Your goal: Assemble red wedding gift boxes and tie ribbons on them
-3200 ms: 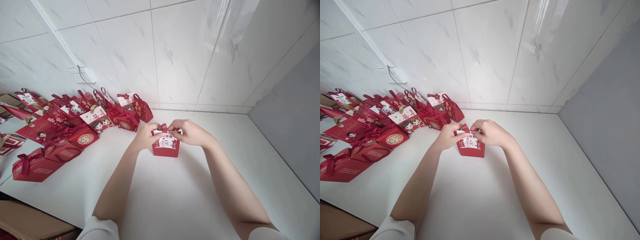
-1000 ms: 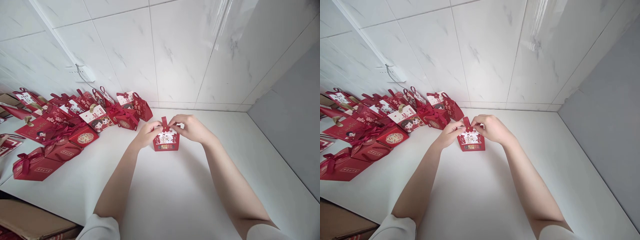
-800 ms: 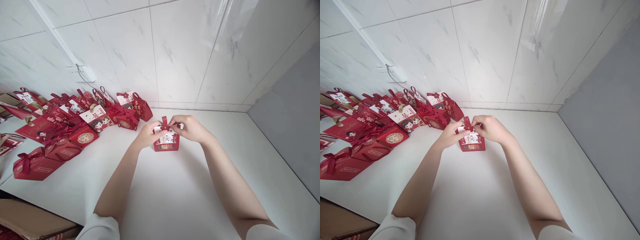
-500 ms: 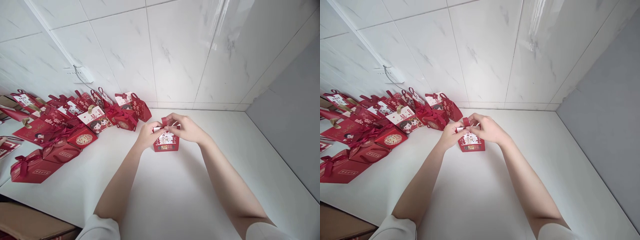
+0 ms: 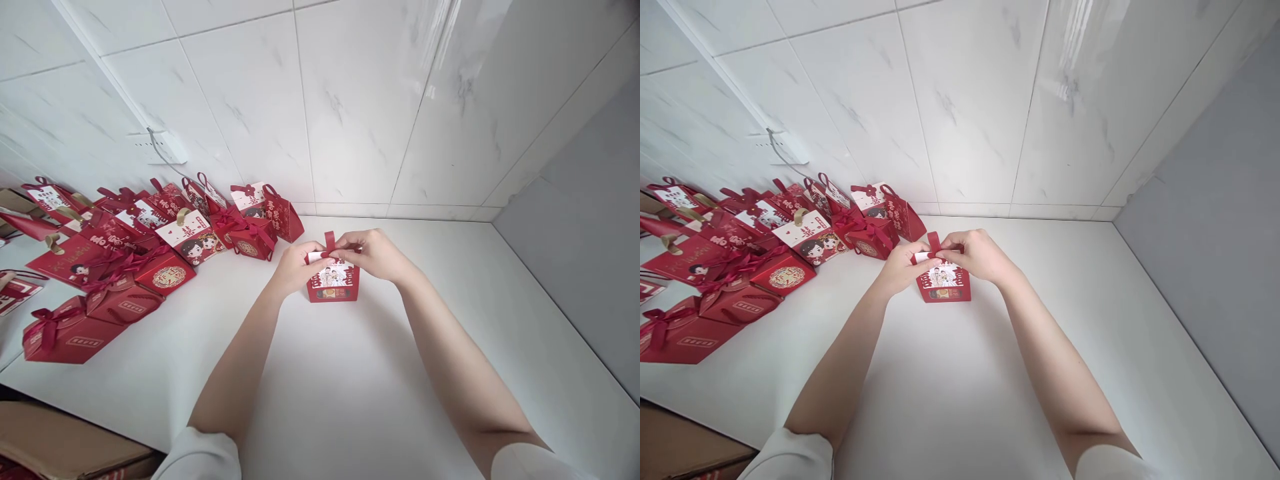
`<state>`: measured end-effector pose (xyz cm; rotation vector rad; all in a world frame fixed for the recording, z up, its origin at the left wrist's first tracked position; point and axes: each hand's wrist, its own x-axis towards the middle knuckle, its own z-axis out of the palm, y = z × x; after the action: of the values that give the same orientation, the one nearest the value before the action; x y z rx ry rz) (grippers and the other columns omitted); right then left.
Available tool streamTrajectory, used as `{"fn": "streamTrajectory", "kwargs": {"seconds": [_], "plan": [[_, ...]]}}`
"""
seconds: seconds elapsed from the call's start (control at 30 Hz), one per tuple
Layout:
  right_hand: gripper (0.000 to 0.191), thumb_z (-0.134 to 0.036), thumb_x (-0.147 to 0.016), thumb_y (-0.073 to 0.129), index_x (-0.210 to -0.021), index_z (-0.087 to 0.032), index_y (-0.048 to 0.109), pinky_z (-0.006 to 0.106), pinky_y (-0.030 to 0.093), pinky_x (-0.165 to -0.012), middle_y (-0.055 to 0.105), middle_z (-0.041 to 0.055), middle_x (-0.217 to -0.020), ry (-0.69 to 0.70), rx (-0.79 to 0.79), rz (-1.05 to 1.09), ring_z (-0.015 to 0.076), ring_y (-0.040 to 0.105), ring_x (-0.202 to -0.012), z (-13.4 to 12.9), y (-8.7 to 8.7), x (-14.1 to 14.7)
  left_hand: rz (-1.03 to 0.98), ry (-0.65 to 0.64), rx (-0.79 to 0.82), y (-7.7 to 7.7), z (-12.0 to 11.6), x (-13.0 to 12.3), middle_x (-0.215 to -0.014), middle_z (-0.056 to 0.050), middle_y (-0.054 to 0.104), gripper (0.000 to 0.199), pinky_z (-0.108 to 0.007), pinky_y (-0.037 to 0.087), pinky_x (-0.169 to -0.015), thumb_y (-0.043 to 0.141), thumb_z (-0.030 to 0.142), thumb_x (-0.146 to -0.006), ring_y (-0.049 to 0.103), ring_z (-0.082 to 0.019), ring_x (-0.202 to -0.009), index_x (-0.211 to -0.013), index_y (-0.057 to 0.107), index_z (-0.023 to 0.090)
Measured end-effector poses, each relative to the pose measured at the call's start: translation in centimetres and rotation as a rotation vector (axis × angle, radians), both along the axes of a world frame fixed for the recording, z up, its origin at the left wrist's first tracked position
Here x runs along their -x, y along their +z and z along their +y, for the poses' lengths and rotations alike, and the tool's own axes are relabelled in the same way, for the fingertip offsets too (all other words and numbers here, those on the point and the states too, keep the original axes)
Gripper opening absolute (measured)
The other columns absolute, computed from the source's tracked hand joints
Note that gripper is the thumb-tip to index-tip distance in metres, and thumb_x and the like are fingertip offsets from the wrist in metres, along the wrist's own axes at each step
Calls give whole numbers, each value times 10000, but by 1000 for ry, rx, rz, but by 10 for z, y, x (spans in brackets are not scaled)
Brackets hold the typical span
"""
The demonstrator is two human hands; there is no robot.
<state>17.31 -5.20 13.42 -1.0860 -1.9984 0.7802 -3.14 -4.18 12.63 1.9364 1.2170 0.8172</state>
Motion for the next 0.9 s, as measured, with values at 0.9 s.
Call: {"fn": "streamTrajectory", "kwargs": {"seconds": [0.9], "plan": [[608, -573, -872, 515, -1414, -346, 358, 411, 406, -1106, 417, -7, -1509, -39, 361, 796, 220, 448, -1344, 45, -122, 26, -601, 203, 119, -112, 43, 10, -1234, -76, 617, 527, -343, 479, -951, 555, 559, -863, 592, -218, -1135, -1263, 462, 228]]}}
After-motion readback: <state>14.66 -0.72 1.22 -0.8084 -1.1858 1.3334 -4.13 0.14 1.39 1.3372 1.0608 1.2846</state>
